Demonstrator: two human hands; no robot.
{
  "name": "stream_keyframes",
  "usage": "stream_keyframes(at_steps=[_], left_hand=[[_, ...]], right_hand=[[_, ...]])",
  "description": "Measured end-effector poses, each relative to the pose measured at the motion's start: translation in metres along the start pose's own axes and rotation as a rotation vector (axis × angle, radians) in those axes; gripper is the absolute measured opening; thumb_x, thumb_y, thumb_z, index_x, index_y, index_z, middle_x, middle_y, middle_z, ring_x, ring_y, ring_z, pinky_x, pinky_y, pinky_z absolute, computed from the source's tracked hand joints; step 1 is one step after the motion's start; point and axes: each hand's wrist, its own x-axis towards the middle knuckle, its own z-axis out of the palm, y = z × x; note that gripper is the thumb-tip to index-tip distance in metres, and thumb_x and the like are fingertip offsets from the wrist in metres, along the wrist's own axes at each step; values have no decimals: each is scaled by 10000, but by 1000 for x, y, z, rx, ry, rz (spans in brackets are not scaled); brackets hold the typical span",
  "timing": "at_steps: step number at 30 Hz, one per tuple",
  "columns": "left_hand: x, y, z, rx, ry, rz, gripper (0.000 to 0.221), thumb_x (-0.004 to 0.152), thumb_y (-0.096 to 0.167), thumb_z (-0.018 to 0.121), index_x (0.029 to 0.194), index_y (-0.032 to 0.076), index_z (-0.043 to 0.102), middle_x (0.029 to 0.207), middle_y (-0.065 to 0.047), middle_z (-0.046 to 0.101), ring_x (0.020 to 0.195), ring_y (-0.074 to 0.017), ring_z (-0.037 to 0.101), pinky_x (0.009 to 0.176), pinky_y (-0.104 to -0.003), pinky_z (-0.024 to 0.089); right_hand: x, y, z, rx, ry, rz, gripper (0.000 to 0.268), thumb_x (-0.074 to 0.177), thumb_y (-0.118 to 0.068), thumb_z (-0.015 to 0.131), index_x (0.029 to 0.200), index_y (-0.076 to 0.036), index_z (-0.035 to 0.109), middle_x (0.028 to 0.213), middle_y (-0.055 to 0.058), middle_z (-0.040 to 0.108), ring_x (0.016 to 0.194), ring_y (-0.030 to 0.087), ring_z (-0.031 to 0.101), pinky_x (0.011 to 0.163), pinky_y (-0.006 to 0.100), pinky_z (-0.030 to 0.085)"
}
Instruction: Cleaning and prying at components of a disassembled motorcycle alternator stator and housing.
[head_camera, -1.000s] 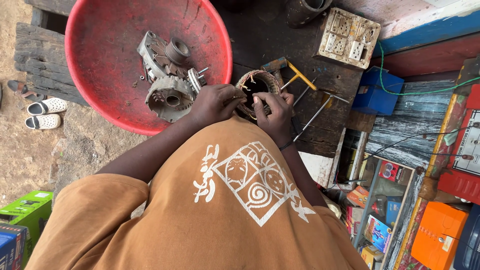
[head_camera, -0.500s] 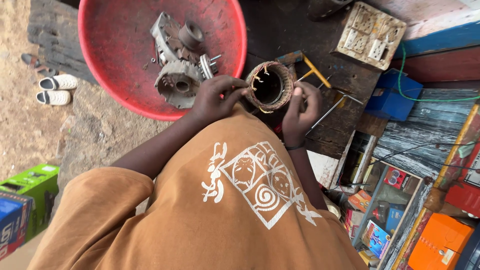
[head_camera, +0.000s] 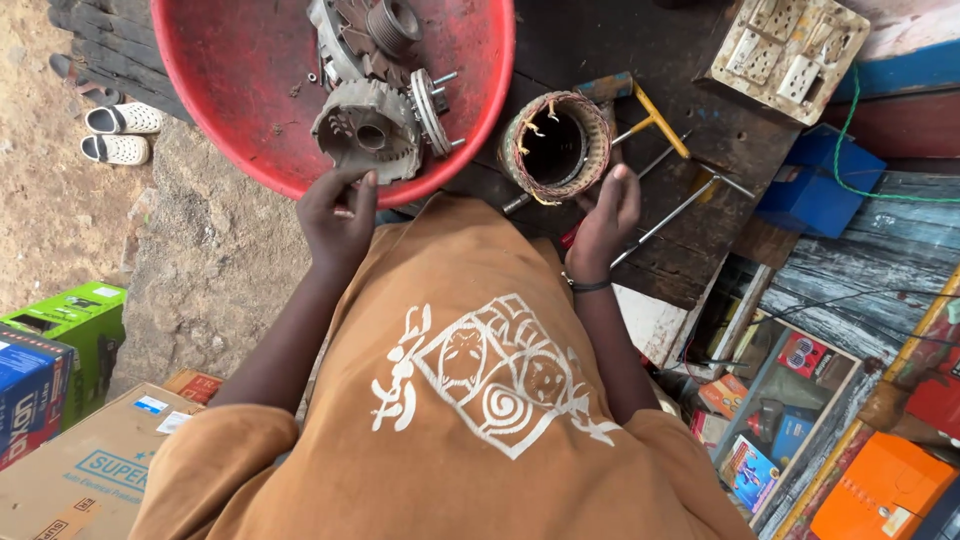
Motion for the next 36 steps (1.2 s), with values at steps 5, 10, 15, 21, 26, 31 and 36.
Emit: stream_keyframes(at_steps=[5, 10, 15, 21, 26, 31, 36], left_hand=[[-19, -27, -24, 21, 40, -88, 49, 1017, 50, 748, 1056, 20, 744, 793, -38, 671, 634, -82, 572, 610, -239, 485], [-52, -85, -83, 195, -86, -193, 367, 1052, 103, 725, 1391, 38, 603, 894, -81, 645, 683, -125, 606, 621, -270, 493], [-97, -167, -160, 456, -381, -254, 802, 993, 181, 727, 1623, 59, 246, 1205, -159, 664, 754, -226, 682, 628, -370, 527], [-112, -302, -205, 204, -245, -1627, 750, 968, 223, 720, 1573, 150, 283, 1204, -168, 628, 931, -289, 663, 756, -434, 577], [-88, -383, -205, 149, -654, -1180, 389, 998, 181, 669, 1347, 37, 575, 1105, -182, 702, 885, -245, 668, 694, -397, 536], [-34, -326, -176, 44, -662, -1005, 361, 1047, 279, 624, 1334, 61, 606, 1096, -132, 700, 949, -214, 682, 771, -355, 576], [-37, -296, -173, -103, -717, -1055, 402, 1022, 346, 622, 1329, 86, 602, 1123, -88, 720, 977, -191, 714, 777, -335, 583]], right_hand=[[-9, 33, -6, 134, 212, 276, 505, 1045, -478, 492, 1308, -50, 539, 1283, 105, 653, 1117, 189, 660, 770, 300, 597], [-28, 88, -20, 202, 358, 306, 391, 1034, -396, 573, 1242, -66, 562, 1168, 79, 641, 986, 173, 647, 695, 312, 569], [-72, 140, -33, 422, 423, 543, 305, 983, -341, 613, 1102, -63, 648, 917, 75, 687, 770, 201, 685, 614, 323, 543], [-130, 167, 9, 440, 296, 836, 309, 1008, -354, 592, 1059, -54, 646, 853, 83, 718, 733, 227, 695, 640, 352, 562], [-161, 195, 46, 262, 84, 1017, 368, 932, -252, 645, 1253, -82, 586, 1215, 139, 669, 1036, 280, 691, 847, 419, 607], [-161, 204, 83, 485, 1, 1081, 403, 969, -323, 629, 1286, -74, 630, 1327, 127, 681, 1156, 247, 665, 888, 375, 580], [-186, 287, 96, 357, -66, 889, 268, 864, -165, 701, 1122, -111, 653, 1086, 73, 748, 913, 226, 746, 727, 379, 624]])
